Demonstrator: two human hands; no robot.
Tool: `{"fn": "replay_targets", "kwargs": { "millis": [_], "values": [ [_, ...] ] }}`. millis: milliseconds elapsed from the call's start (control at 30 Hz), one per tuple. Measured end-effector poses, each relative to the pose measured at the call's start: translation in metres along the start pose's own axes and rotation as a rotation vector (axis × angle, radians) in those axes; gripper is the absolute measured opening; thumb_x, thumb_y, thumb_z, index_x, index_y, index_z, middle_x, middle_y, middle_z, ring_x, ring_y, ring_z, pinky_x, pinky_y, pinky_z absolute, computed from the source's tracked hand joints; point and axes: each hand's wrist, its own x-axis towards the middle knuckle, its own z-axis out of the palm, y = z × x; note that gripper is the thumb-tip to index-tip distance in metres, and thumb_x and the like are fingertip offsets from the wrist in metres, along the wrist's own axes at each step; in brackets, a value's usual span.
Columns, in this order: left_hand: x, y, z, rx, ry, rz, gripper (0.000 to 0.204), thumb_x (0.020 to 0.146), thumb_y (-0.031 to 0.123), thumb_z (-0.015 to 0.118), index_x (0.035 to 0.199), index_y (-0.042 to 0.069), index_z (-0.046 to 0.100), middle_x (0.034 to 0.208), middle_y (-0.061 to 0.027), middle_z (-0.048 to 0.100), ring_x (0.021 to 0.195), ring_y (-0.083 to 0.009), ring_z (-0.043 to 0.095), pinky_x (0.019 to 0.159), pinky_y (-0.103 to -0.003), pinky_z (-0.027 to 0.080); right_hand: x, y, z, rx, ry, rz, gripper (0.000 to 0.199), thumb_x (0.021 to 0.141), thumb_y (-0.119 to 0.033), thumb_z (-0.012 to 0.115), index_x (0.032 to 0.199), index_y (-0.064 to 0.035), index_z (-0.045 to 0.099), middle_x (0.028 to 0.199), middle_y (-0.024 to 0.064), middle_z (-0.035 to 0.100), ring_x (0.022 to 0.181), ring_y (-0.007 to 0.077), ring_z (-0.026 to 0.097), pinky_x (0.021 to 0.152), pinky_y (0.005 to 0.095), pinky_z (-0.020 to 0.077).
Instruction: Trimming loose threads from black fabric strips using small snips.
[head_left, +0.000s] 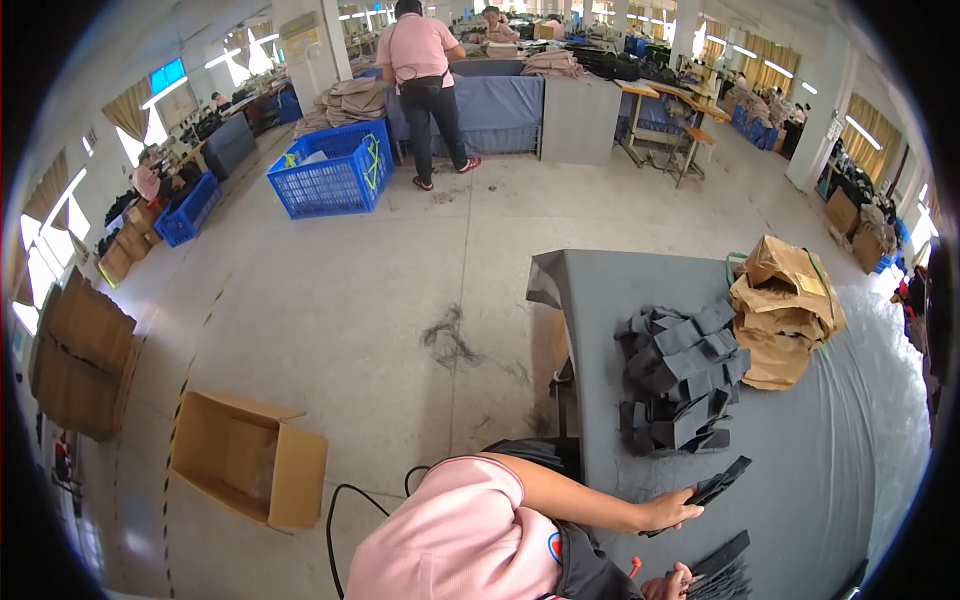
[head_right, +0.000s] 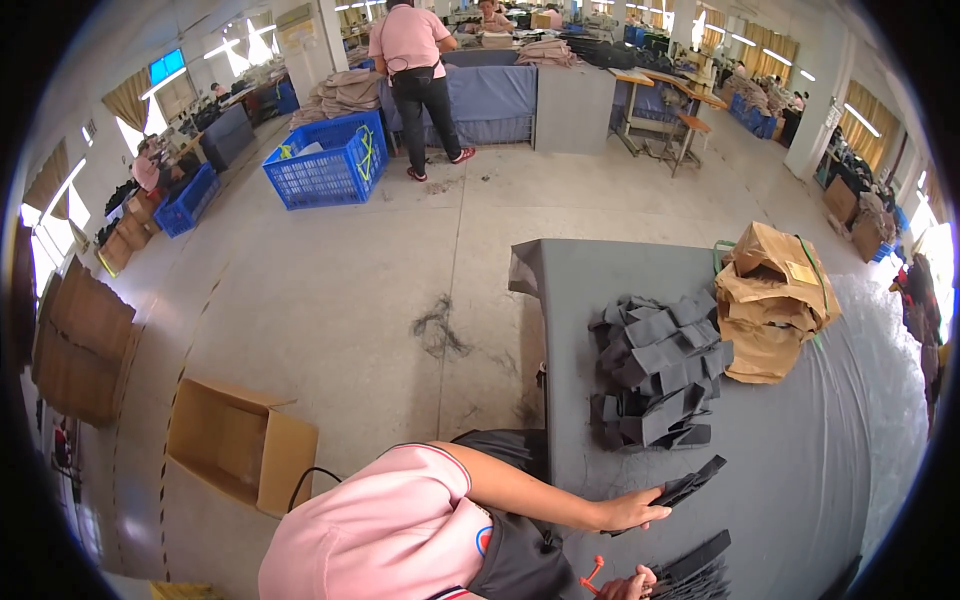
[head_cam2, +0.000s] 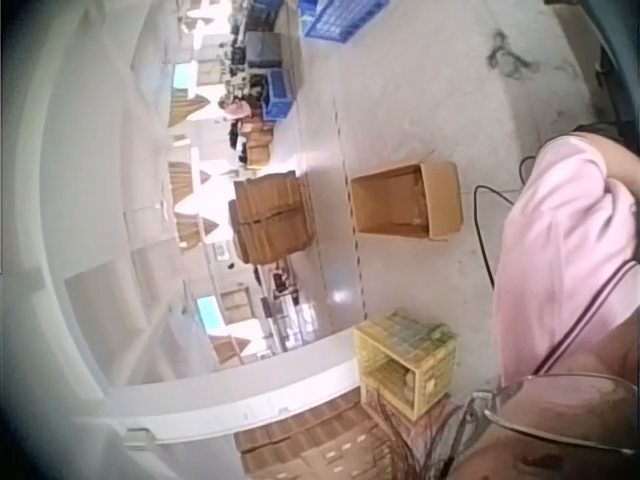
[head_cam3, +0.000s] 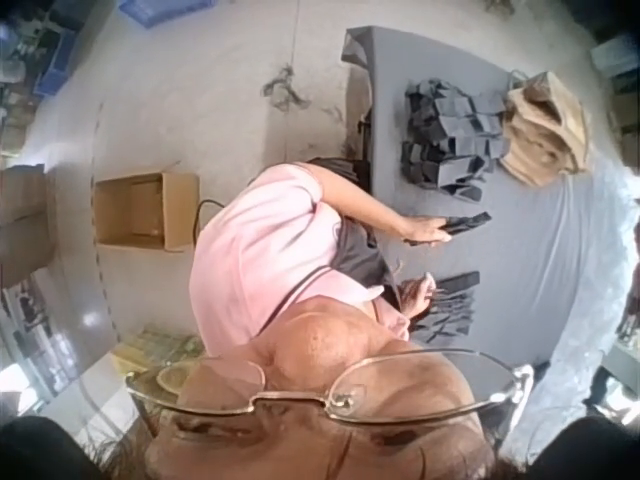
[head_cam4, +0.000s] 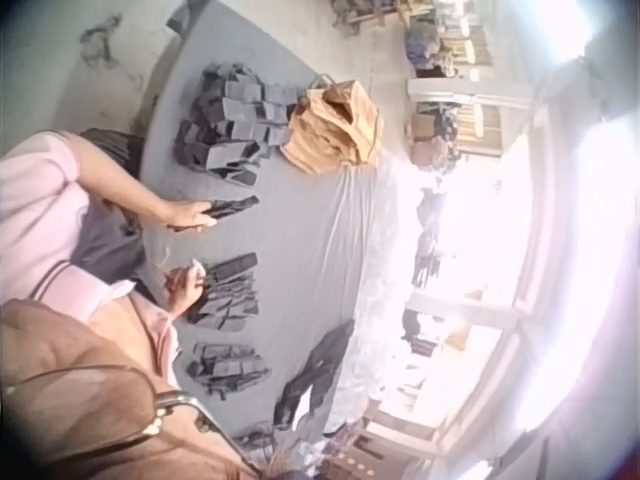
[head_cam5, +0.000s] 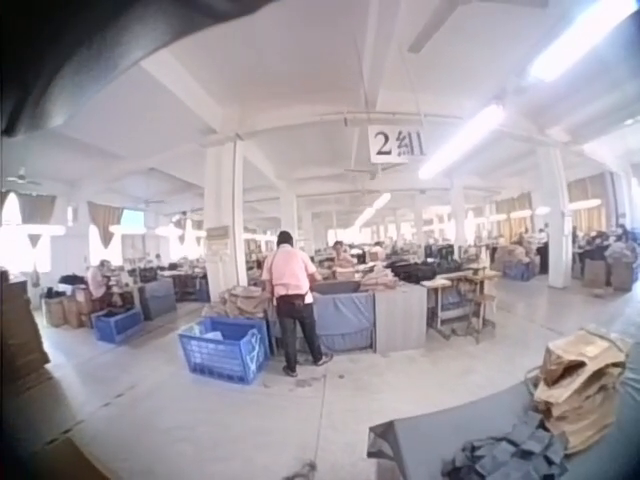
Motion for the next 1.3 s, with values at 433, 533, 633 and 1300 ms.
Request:
{"fn": "replay_targets", "kwargs": {
  "millis": [433,533,633,1300],
  "values": [
    [-0.038,-0.009,0.034,0.443,-0.193,0.342,0.063,0.080,0.005,0.043,0.139,0.004,0.020,0.118,-0.0162,0.052,0.097,-0.0269,0.058,0.080,-0.034,0.047,0.010,0.012,0.040,-0.216,0.415,-0.461,0.038,0.075,-0.007,0.069,0.106,-0.0010,0.047,0.085,0.0050,0.053,0.066,0.0105,0.049,0.055,0.0222,0.0400],
    [-0.036,-0.013,0.037,0.434,-0.253,0.278,0.060,0.084,0.006,0.040,0.139,0.005,0.017,0.122,-0.0171,0.048,0.088,-0.0280,0.061,0.069,-0.033,0.051,0.008,0.020,0.037,0.070,0.411,-0.418,0.041,0.079,-0.001,0.061,0.116,-0.0005,0.043,0.105,0.0074,0.050,0.088,0.0181,0.056,0.074,0.0285,0.0448],
    [-0.035,-0.005,0.036,0.546,-0.225,0.310,0.062,0.084,0.005,0.042,0.139,0.004,0.016,0.109,-0.0189,0.051,0.077,-0.0278,0.061,0.062,-0.032,0.051,0.011,0.026,0.026,-0.035,0.365,-0.359,0.057,0.081,-0.002,0.059,0.129,-0.0001,0.030,0.117,0.0098,0.045,0.096,0.0171,0.053,0.080,0.0282,0.0448],
    [0.015,-0.006,0.013,0.434,-0.147,0.429,0.037,0.076,0.008,0.053,0.111,0.007,0.042,0.095,-0.0121,0.052,0.086,-0.0280,0.055,0.075,-0.037,0.043,0.079,0.029,0.006,-0.015,0.513,-0.417,0.049,0.070,0.009,0.043,0.118,0.0070,0.044,0.103,0.0100,0.054,0.089,0.0175,0.054,0.079,0.0271,0.0447]
  ]
}}
